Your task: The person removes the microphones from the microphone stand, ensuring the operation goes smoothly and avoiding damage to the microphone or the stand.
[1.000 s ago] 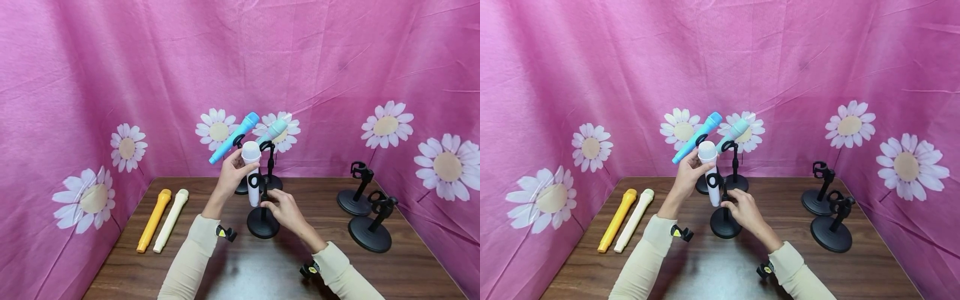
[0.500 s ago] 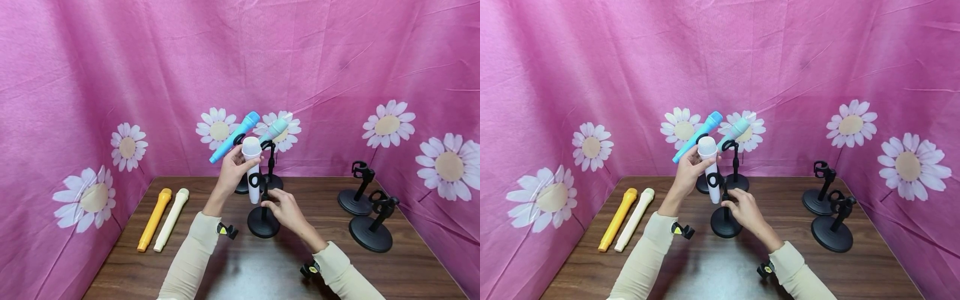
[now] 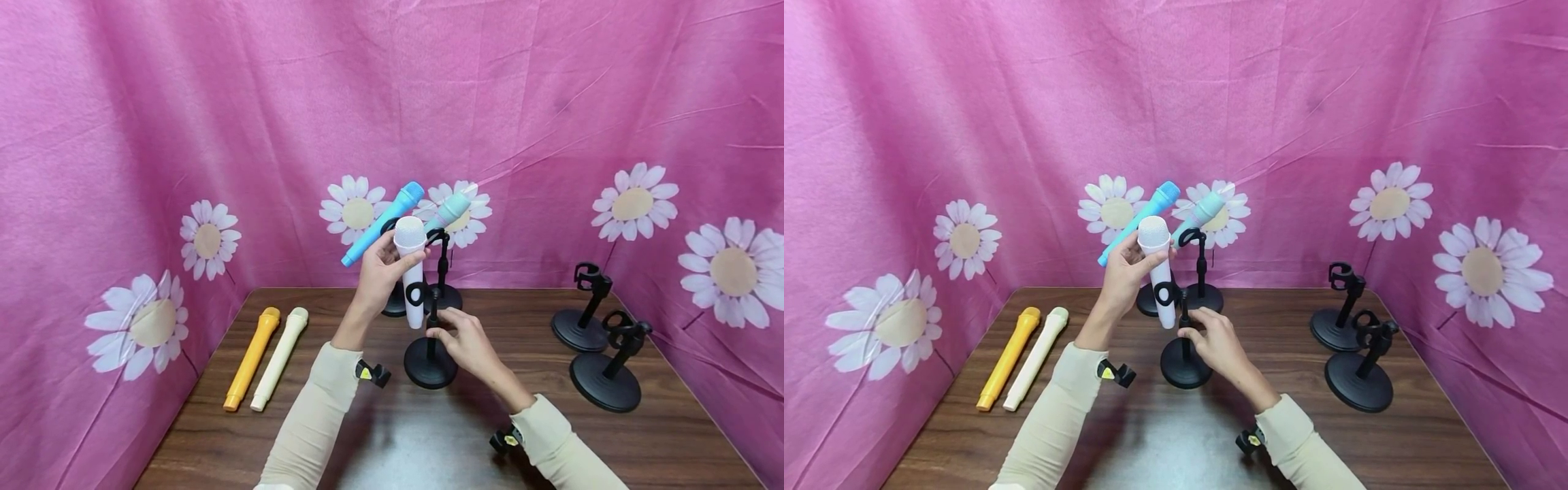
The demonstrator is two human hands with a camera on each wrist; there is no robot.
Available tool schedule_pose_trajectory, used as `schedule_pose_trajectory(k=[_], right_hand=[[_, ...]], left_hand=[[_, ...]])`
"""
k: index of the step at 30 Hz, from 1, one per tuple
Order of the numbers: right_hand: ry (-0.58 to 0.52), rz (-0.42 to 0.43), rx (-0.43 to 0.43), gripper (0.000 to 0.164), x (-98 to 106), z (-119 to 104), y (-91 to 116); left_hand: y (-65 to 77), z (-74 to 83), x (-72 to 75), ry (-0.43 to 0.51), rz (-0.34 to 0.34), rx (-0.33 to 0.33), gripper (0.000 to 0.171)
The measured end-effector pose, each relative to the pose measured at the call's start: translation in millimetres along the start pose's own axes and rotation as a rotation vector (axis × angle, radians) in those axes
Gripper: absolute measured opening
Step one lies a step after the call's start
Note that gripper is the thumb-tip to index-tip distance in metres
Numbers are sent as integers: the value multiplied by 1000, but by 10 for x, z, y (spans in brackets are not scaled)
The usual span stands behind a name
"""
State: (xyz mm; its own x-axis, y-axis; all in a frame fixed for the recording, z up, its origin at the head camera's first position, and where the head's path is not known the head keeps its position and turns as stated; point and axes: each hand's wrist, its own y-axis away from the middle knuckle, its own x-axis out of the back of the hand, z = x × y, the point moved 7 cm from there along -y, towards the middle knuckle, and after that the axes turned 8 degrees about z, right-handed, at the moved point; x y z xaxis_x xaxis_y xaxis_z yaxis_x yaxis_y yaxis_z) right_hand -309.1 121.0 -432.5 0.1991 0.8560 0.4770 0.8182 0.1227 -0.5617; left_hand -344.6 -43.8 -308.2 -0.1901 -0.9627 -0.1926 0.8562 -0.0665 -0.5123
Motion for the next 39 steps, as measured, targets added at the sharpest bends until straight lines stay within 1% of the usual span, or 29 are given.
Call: schedule_pose_trajectory(k=[8, 15, 20, 27, 32, 35, 39], right_hand=[[3, 11, 10, 27, -7, 8, 1], [-26, 1, -1, 26, -7, -8, 0], [-17, 5, 3, 26, -5, -4, -2], [-18, 7, 7, 25, -8, 1, 4], [-18, 13, 8, 24, -2, -12, 2], [-16, 14, 7, 24, 0, -14, 0], [-16, 11, 4, 25, -1, -15, 0]], left_hand=[[-48, 63, -21, 10, 13, -8, 47], [-85, 111, -49, 47, 23, -8, 46], [-114, 164, -66, 68, 32, -16, 44], [-143, 212, -72, 53, 55, -24, 49], [-173, 240, -66, 23, 67, -39, 52], [-193, 257, -66, 9, 72, -49, 51], [-218, 282, -74, 21, 77, -57, 46]])
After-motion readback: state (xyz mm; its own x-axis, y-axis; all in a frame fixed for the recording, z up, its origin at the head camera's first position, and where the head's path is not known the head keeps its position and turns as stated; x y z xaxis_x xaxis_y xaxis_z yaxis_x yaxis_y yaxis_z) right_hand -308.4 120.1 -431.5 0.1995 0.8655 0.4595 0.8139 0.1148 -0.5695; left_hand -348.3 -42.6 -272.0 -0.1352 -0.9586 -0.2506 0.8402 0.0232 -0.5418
